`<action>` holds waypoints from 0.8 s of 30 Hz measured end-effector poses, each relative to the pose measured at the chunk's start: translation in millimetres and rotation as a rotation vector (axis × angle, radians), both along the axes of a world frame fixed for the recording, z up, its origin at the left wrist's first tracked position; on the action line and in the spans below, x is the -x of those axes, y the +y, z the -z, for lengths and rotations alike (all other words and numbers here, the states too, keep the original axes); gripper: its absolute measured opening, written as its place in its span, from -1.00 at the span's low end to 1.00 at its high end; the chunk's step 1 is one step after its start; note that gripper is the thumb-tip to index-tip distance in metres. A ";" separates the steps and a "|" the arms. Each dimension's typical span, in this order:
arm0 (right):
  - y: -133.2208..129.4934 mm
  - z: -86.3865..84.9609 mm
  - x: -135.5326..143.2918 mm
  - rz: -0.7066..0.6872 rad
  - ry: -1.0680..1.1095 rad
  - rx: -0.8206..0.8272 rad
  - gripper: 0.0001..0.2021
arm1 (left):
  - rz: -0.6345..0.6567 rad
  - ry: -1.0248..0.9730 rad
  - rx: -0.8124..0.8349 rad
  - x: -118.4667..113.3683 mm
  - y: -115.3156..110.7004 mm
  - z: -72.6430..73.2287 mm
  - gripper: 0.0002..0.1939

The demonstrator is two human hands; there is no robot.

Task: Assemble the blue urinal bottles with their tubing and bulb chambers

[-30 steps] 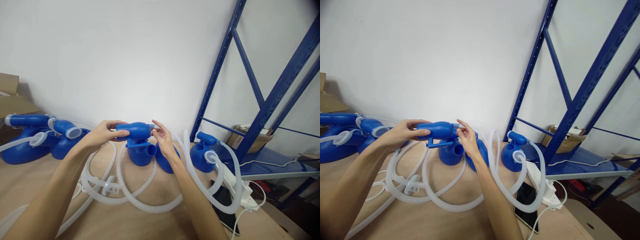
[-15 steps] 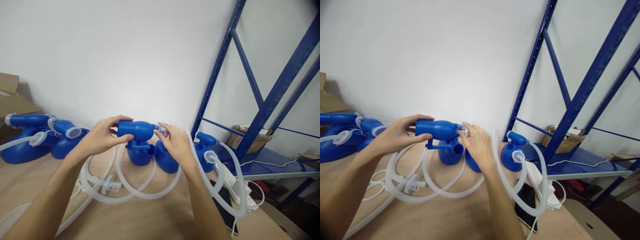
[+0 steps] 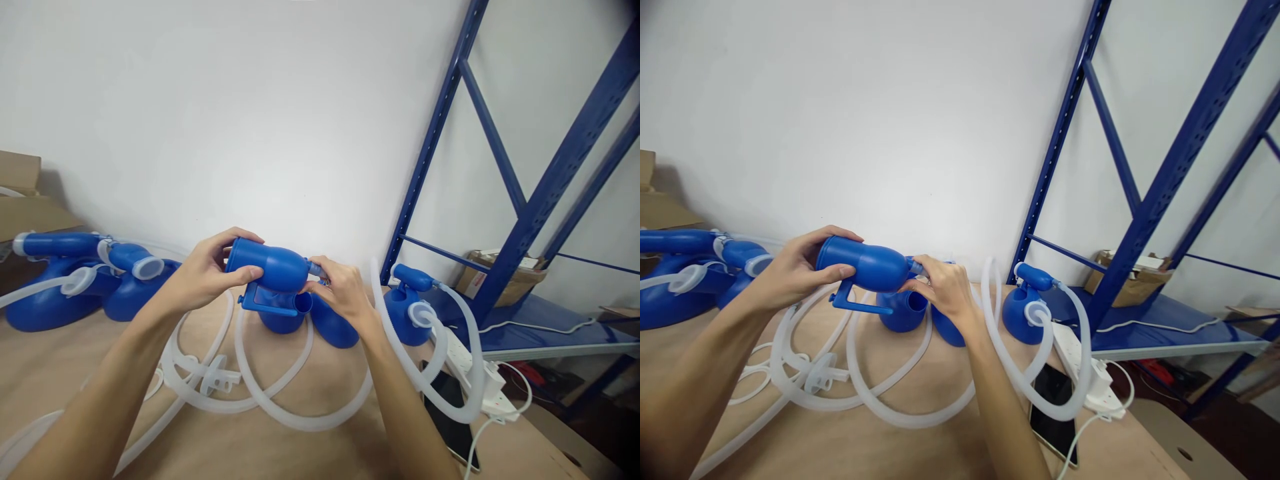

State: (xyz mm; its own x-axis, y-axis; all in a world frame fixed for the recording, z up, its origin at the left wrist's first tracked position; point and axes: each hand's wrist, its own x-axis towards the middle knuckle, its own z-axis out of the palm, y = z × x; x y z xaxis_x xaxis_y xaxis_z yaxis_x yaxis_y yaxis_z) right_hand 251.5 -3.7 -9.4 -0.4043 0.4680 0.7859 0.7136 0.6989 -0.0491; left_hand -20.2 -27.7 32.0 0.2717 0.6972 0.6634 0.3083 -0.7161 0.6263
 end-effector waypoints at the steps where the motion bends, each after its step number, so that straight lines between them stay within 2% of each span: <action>1: 3.1 2.5 -1.7 0.036 -0.012 -0.029 -0.65 | 0.013 -0.013 0.008 -1.7 0.1 0.9 -0.56; 6: 17.7 10.0 -11.9 0.142 -0.043 -0.119 -0.58 | 0.058 -0.075 0.048 -11.3 2.1 5.5 -0.54; 14: 26.1 16.0 -8.4 0.221 0.001 0.013 -0.55 | 0.003 -0.100 0.122 -19.5 10.1 10.5 -0.49; 16: 28.1 13.1 -13.2 0.241 0.103 0.054 -0.51 | -0.014 -0.135 0.107 -17.1 9.9 9.9 -0.48; 20: 34.8 5.2 -42.2 0.439 0.401 0.065 -0.45 | -0.055 -0.224 0.048 -8.0 0.8 4.3 -0.45; 21: 36.9 5.6 -50.7 0.464 0.384 0.108 -0.46 | -0.058 -0.213 0.042 -6.8 -2.4 2.7 -0.44; 24: 43.5 16.9 -69.3 0.499 0.248 0.376 -0.52 | -0.069 -0.166 0.005 -9.3 -7.6 0.6 -0.42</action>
State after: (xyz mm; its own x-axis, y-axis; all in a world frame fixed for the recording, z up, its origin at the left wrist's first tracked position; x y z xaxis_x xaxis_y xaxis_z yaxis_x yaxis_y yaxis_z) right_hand 320.7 39.9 -26.3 0.1029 0.8119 0.5746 0.8831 0.1912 -0.4284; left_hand -10.9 -35.4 31.4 0.1100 0.7138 0.6917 0.2483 -0.6936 0.6762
